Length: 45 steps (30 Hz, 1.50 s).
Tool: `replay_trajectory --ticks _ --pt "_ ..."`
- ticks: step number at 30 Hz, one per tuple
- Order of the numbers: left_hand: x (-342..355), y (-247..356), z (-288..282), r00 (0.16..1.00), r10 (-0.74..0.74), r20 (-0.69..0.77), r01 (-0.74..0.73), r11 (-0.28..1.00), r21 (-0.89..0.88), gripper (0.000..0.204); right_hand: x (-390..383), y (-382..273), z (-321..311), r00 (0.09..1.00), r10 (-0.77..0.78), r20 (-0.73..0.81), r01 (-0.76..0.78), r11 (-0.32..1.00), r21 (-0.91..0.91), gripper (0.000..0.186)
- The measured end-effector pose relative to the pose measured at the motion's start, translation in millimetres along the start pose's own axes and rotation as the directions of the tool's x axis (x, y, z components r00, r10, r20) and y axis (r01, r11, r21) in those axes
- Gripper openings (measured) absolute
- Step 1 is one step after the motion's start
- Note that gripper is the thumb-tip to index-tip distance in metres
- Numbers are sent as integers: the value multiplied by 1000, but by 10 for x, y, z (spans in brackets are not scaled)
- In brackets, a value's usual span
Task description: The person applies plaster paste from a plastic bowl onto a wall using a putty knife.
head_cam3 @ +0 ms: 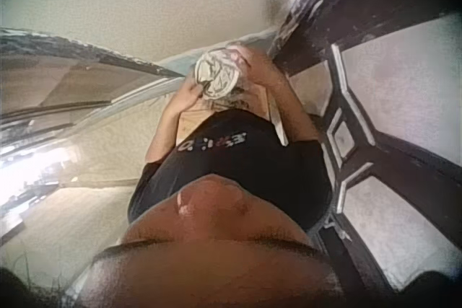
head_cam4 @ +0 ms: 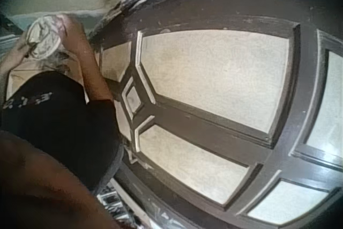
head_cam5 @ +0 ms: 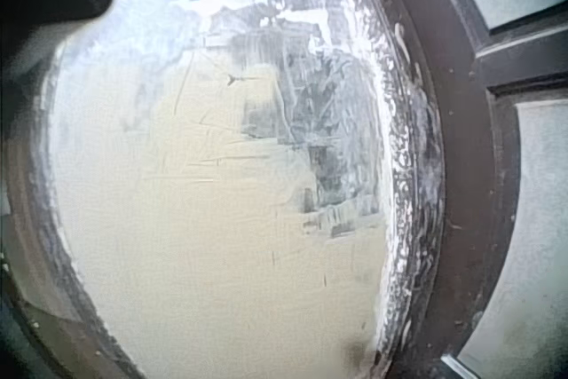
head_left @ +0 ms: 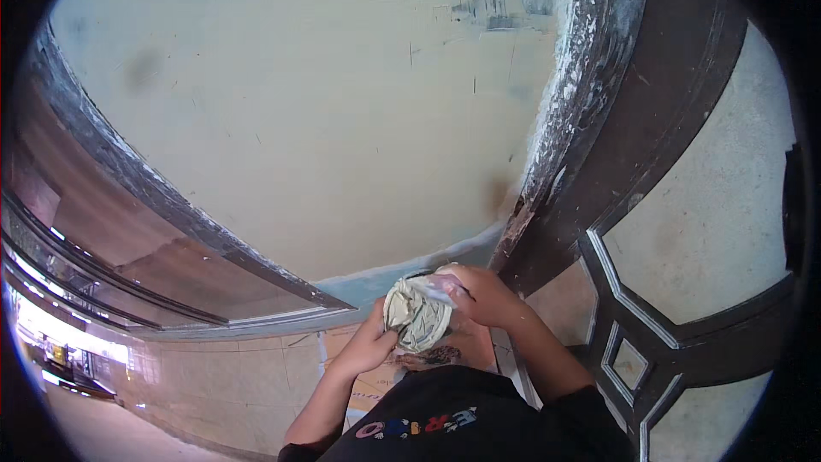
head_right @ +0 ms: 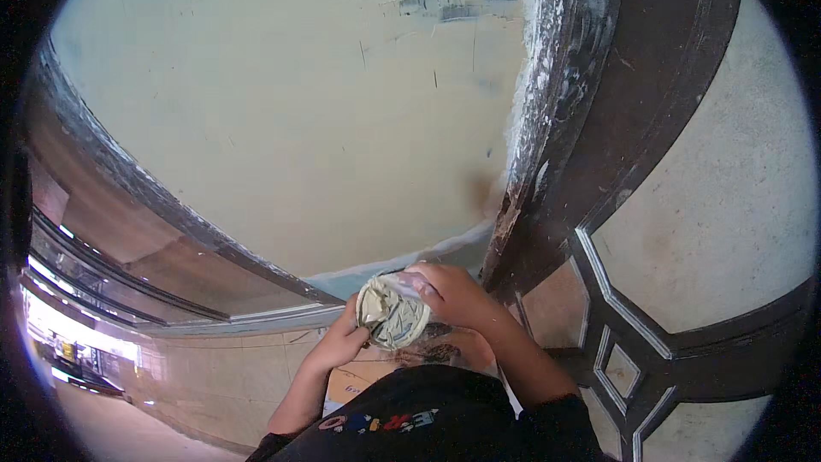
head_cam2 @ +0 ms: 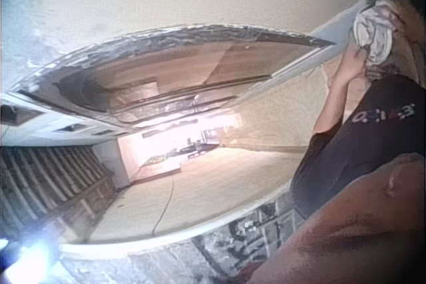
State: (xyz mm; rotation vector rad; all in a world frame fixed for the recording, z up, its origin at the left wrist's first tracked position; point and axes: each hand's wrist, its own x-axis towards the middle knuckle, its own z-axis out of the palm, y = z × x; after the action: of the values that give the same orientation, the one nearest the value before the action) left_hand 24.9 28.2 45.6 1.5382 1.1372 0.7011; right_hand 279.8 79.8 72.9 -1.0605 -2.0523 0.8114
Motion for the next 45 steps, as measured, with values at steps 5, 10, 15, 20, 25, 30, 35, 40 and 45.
replay_trajectory --ticks 5,10,15,20,25,30,35,40,45 --pt "-12 -212 -70 997 2 74 12 982 -187 66 6 46 10 991 32 133 -56 983 176 30" --pt "-56 -315 -83 993 -90 71 112 889 -444 70 -2 33 -53 986 -18 169 -32 958 286 29" --pt "-116 -43 -108 950 -297 95 296 763 -574 69 -40 -54 -62 999 24 26 -34 857 515 23" --pt "-83 -275 -220 979 -182 92 203 819 -537 68 28 -59 -32 986 109 -128 18 689 725 23" --pt "-93 -486 -273 981 -164 106 195 798 -570 68 158 117 -236 902 180 -393 173 683 709 24" --pt "-166 -545 -424 974 -172 151 228 759 -609 66 438 -541 -1027 680 -156 -716 92 987 -128 26" --pt "-165 -519 -431 990 -135 39 132 799 -587 68 674 -1242 -1839 518 -683 -515 178 675 -717 41" --pt "-208 -521 -453 977 -191 89 205 768 -607 70 955 -1533 -2288 417 -862 -287 5 318 -948 48" --pt "-187 -535 -475 981 -179 73 185 758 -625 72 1288 -1327 -2366 398 -894 -203 -74 189 -979 45"
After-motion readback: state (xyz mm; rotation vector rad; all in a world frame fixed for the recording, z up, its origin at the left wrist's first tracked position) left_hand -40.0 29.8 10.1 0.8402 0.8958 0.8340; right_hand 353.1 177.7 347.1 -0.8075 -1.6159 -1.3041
